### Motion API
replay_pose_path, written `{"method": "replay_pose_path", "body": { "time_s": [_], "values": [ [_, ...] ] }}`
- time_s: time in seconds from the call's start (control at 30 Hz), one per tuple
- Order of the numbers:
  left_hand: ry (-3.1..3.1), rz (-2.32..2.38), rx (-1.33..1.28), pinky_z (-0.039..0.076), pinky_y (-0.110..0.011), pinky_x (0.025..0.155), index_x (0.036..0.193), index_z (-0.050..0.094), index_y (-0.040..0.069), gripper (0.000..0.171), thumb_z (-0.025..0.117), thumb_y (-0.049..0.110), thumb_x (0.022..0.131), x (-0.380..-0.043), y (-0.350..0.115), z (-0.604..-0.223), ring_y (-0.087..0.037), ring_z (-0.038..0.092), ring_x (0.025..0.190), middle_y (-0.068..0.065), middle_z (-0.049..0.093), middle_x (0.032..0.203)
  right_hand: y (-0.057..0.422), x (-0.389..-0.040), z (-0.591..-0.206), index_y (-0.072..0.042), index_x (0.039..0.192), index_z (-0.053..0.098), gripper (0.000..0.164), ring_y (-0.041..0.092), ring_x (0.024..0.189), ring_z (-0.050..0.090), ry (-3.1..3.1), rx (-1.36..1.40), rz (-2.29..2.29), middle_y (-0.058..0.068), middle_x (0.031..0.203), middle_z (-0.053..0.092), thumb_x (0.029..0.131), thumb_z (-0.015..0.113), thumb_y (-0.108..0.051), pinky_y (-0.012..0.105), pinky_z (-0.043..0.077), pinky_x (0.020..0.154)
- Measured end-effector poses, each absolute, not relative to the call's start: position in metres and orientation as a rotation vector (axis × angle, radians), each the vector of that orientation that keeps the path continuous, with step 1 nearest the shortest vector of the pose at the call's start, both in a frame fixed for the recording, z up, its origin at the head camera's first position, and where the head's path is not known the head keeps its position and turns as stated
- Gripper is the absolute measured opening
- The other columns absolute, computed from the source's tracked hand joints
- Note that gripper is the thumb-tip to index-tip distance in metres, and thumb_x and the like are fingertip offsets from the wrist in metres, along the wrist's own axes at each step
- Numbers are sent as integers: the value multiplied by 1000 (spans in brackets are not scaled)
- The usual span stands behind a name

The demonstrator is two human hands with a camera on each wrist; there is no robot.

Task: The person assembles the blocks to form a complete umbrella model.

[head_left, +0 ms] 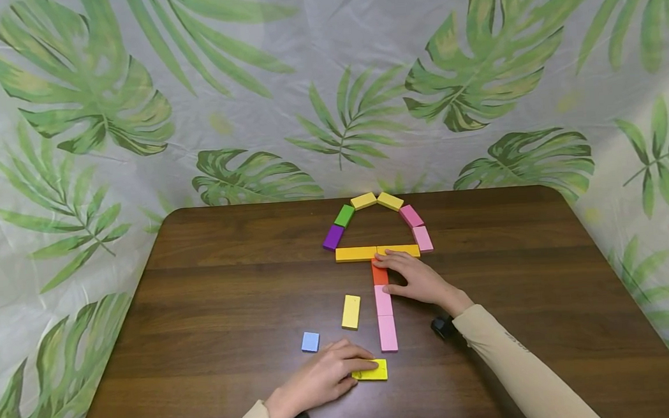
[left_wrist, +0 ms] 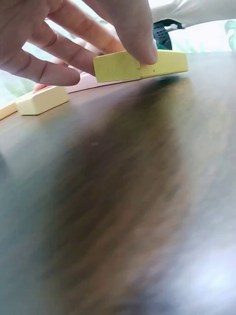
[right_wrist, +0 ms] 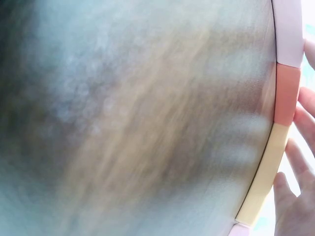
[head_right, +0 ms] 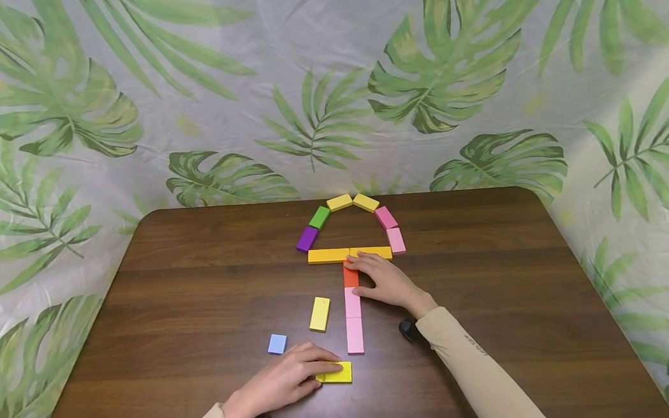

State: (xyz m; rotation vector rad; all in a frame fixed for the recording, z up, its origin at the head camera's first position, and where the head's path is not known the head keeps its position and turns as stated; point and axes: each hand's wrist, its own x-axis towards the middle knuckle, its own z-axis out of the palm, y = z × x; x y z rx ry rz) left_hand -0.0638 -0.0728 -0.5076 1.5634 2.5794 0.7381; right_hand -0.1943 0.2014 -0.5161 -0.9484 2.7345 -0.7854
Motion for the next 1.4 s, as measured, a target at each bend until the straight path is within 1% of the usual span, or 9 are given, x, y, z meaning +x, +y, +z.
{"method": "replay_pose_path", "body": {
  "time_s": [0.17, 0.33, 0.6, 0.83, 1.07, 1.17, 1.4],
  "values": [
    [2618, 734, 1585, 42, -26, 92, 119, 69, 16, 39, 71, 5, 81, -61, -66, -510, -10, 52, 108, 6, 62, 119, 201, -194, -516, -10, 141, 49, 64, 28, 139, 28, 2735, -940, -790, 5, 147, 42, 88, 66, -42, 50, 22, 110],
    [2620, 735, 1600, 42, -25, 93, 117, 69, 16, 36, 74, 10, 82, -60, -62, -511, -12, 53, 106, 3, 61, 120, 201, -194, -517, -10, 141, 49, 64, 28, 139, 28, 2737, -938, -788, 5, 147, 42, 88, 66, -43, 50, 23, 110],
    [2664, 640, 1661, 44, -25, 89, 120, 67, 16, 41, 77, 20, 81, -59, -59, -513, -12, 53, 104, 4, 57, 126, 201, -194, -517, -10, 141, 49, 64, 28, 139, 28, 2738, -942, -791, 5, 147, 42, 88, 66, -42, 50, 23, 110],
    [2670, 599, 1681, 41, -23, 93, 122, 66, 14, 44, 77, 23, 81, -59, -57, -514, -12, 53, 104, 4, 58, 128, 202, -195, -517, -11, 141, 49, 64, 27, 139, 28, 2739, -927, -788, 4, 147, 42, 88, 66, -43, 50, 23, 111],
    [2668, 581, 1683, 39, -23, 98, 119, 66, 11, 44, 78, 28, 80, -57, -55, -512, -12, 53, 108, 2, 59, 125, 202, -195, -517, -11, 141, 49, 64, 27, 139, 28, 2735, -927, -787, 4, 147, 42, 88, 66, -43, 49, 22, 111],
    [2685, 550, 1678, 40, -24, 97, 120, 66, 12, 45, 78, 30, 80, -56, -54, -513, -12, 53, 109, 2, 59, 124, 202, -194, -517, -11, 141, 49, 64, 27, 139, 28, 2736, -929, -785, 4, 147, 42, 88, 66, -43, 49, 23, 111],
    [2715, 514, 1677, 42, -23, 93, 119, 66, 13, 46, 78, 33, 79, -57, -53, -514, -12, 52, 106, 4, 59, 122, 201, -194, -516, -11, 141, 49, 64, 27, 139, 28, 2735, -930, -784, 4, 148, 41, 88, 65, -43, 49, 23, 111]
  ]
}}
